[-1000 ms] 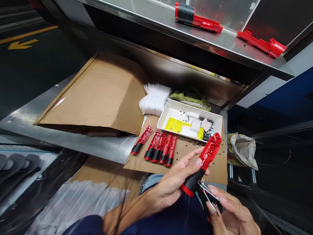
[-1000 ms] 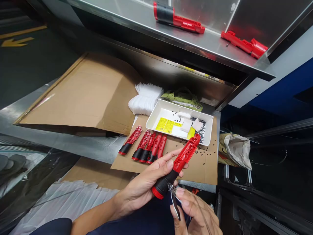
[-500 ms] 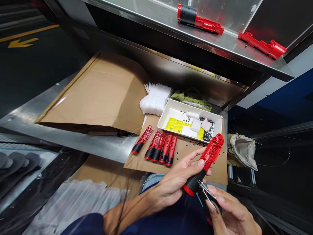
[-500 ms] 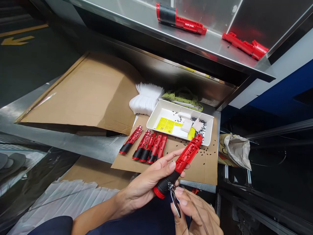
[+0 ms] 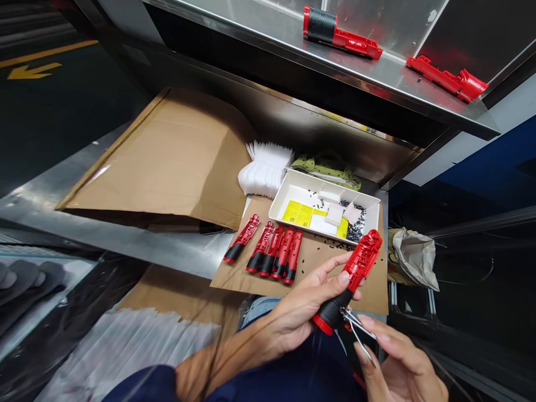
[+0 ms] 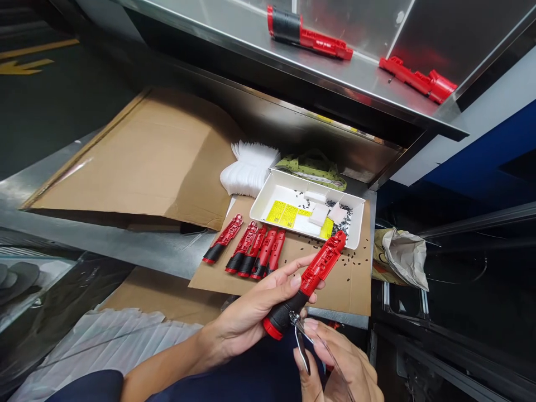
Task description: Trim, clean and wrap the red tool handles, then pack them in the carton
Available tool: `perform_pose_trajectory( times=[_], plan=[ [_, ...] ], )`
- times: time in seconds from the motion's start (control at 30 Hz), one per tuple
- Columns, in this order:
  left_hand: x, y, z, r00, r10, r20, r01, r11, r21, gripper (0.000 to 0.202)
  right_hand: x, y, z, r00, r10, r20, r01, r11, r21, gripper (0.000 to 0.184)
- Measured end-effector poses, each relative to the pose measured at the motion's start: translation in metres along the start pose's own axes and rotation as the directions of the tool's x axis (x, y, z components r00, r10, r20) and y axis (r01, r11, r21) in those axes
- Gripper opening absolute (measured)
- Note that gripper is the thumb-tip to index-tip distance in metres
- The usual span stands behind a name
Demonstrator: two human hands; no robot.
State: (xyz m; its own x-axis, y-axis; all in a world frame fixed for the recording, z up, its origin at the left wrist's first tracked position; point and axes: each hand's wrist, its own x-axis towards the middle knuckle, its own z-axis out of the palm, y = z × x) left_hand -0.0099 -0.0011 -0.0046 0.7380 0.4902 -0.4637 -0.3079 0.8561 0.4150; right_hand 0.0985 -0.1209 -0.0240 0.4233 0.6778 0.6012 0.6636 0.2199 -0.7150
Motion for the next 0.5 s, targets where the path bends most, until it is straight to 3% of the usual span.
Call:
perform_pose_trajectory(
  times=[0.23,0.5],
  plan=[
    [-0.0005,-0.0024,-0.0041,0.999,0.000,0.033,-0.002,0.998,0.057,0.071,0.0054,-0.0016,0.0043,0.999,-0.038,-0.029,0.041,0.993,0.108,0.022],
    [-0.0007,-0.0028,-0.0029,0.999,0.007,0.040,-0.009,0.998,0.062,0.068,0.0010,-0.0052,0.0055,0.999,0.014,-0.039,-0.011,0.996,0.087,0.016]
  ],
)
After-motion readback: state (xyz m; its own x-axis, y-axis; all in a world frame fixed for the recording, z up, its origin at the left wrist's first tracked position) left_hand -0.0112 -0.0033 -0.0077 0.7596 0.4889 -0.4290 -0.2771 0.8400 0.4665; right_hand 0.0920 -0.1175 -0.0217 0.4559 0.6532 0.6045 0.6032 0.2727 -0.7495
